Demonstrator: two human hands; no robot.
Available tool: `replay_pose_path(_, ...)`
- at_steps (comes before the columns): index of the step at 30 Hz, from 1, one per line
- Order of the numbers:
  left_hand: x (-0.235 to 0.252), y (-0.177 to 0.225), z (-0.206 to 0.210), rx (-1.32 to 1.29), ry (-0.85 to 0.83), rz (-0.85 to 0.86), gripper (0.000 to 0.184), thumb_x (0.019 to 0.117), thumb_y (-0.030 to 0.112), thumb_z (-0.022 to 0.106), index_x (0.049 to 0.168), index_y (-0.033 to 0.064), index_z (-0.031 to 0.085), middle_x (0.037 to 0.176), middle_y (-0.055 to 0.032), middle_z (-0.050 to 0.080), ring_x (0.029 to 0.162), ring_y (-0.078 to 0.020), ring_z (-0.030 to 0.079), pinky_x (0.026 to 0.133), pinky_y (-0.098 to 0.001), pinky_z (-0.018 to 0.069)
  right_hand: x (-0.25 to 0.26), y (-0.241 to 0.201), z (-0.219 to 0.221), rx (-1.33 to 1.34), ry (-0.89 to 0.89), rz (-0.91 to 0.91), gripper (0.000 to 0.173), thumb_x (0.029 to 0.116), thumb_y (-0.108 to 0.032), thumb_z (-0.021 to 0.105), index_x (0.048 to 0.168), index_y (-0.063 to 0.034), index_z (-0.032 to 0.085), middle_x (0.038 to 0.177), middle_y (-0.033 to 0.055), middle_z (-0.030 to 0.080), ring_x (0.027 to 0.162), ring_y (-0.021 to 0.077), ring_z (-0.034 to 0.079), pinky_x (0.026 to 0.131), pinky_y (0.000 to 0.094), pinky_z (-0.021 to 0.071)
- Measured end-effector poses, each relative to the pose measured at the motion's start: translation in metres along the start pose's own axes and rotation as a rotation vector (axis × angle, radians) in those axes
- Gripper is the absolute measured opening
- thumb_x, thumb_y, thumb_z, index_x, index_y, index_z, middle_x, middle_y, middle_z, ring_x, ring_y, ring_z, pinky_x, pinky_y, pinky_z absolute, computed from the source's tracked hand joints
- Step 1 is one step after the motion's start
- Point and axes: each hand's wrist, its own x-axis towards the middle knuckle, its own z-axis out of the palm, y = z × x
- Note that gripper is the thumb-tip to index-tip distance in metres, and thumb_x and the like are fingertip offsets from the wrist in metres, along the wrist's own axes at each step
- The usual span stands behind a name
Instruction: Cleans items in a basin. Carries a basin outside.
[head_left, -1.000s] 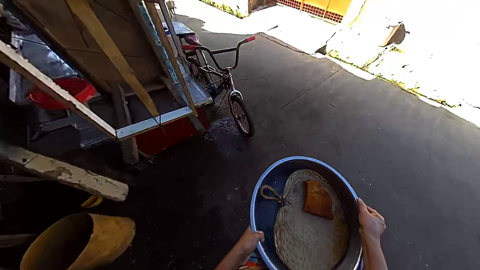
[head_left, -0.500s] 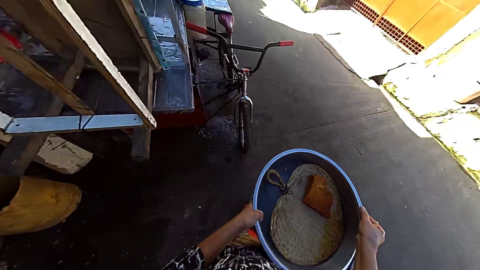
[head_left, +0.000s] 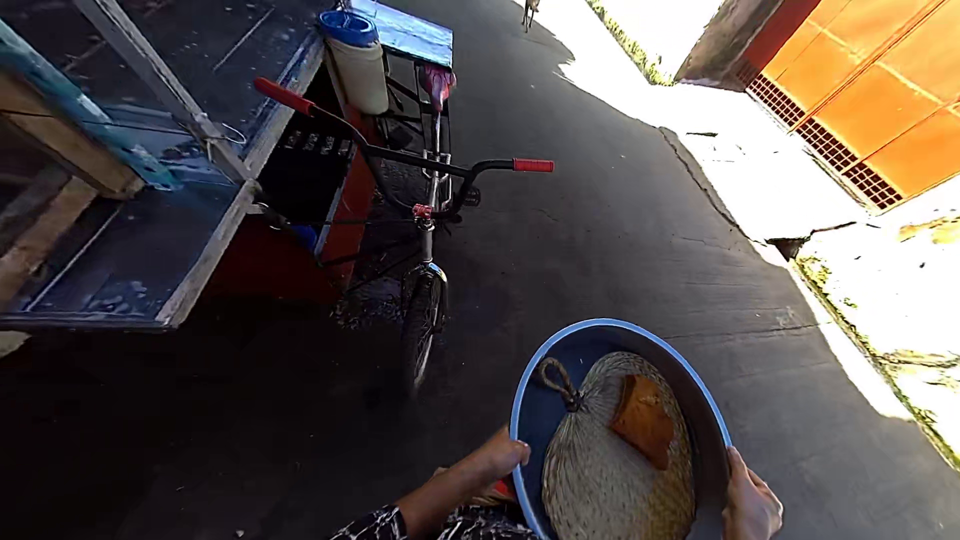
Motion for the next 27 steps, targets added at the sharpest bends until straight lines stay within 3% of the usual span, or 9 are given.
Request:
replay_pose_path(5, 0.098, 0.102, 0.034, -0.084, 0.086, 0.035, 0.052, 0.0945, -0.009, 0.055, 0.144, -0.004, 0.04, 0.122, -0.0199, 0.059, 0.105, -0.0234, 0.061, 0.089, -0.0399, 0.0532, 0.142, -0.092, 0.065, -0.04, -0.101, -0.108, 0.05, 0.1017, -0.043, 0.061, 0.095, 0.0056, 0.072, 0.102, 0.0273, 0.068, 0.1, 0.0388, 0.063, 0.092, 0.0611, 0.0449)
replay_pose_path(10, 0.195, 0.202, 0.042, -0.17, 0.105, 0.073, 0.057, 0.0943, -0.007, 0.054, 0.147, -0.0013, 0.035, 0.121, -0.0185, 0.058, 0.102, -0.0224, 0.062, 0.086, -0.0393, 0.0546, 0.264, -0.195, 0.141, -0.066, -0.147, -0.186, 0.05, 0.1012, -0.045, 0.061, 0.093, 0.0024, 0.073, 0.098, 0.0235, 0.069, 0.096, 0.0352, 0.064, 0.089, 0.0588, 0.0462)
replay_pose_path(15, 0.282, 0.299, 0.034, -0.212, 0.15, 0.111, 0.046, 0.0937, -0.007, 0.056, 0.138, -0.0031, 0.044, 0.114, -0.0154, 0.06, 0.099, -0.0193, 0.062, 0.086, -0.0373, 0.0533, 0.358, -0.299, 0.219, -0.074, -0.188, -0.243, 0.048, 0.1009, -0.044, 0.061, 0.09, 0.0018, 0.072, 0.094, 0.0211, 0.069, 0.092, 0.0326, 0.064, 0.087, 0.0577, 0.0464)
replay_pose_path(18, 0.325, 0.362, 0.022, -0.281, 0.201, 0.121, 0.047, 0.0941, -0.008, 0.054, 0.139, -0.0037, 0.043, 0.116, -0.0164, 0.06, 0.1, -0.0198, 0.061, 0.087, -0.0374, 0.0527, 0.401, -0.373, 0.272, -0.093, -0.238, -0.286, 0.05, 0.101, -0.046, 0.061, 0.091, 0.0011, 0.073, 0.095, 0.0208, 0.07, 0.095, 0.0325, 0.065, 0.088, 0.0569, 0.0466)
replay_pose_path(21, 0.366, 0.42, 0.004, -0.323, 0.264, 0.113, 0.043, 0.096, -0.006, 0.054, 0.138, -0.0044, 0.043, 0.115, -0.0167, 0.059, 0.101, -0.0205, 0.061, 0.088, -0.0381, 0.0527, 0.437, -0.445, 0.333, -0.077, -0.287, -0.356, 0.048, 0.1007, -0.045, 0.061, 0.087, -0.0004, 0.072, 0.09, 0.0174, 0.069, 0.089, 0.0287, 0.064, 0.085, 0.0544, 0.047)
replay_pose_path(27, 0.434, 0.511, -0.031, -0.492, 0.432, 0.154, 0.038, 0.0966, -0.003, 0.054, 0.134, -0.004, 0.046, 0.109, -0.014, 0.059, 0.095, -0.0183, 0.061, 0.083, -0.0363, 0.0534, 0.472, -0.597, 0.459, -0.063, -0.447, -0.526, 0.045, 0.101, -0.039, 0.064, 0.083, 0.0021, 0.071, 0.086, 0.0186, 0.067, 0.085, 0.0295, 0.061, 0.084, 0.0555, 0.0445)
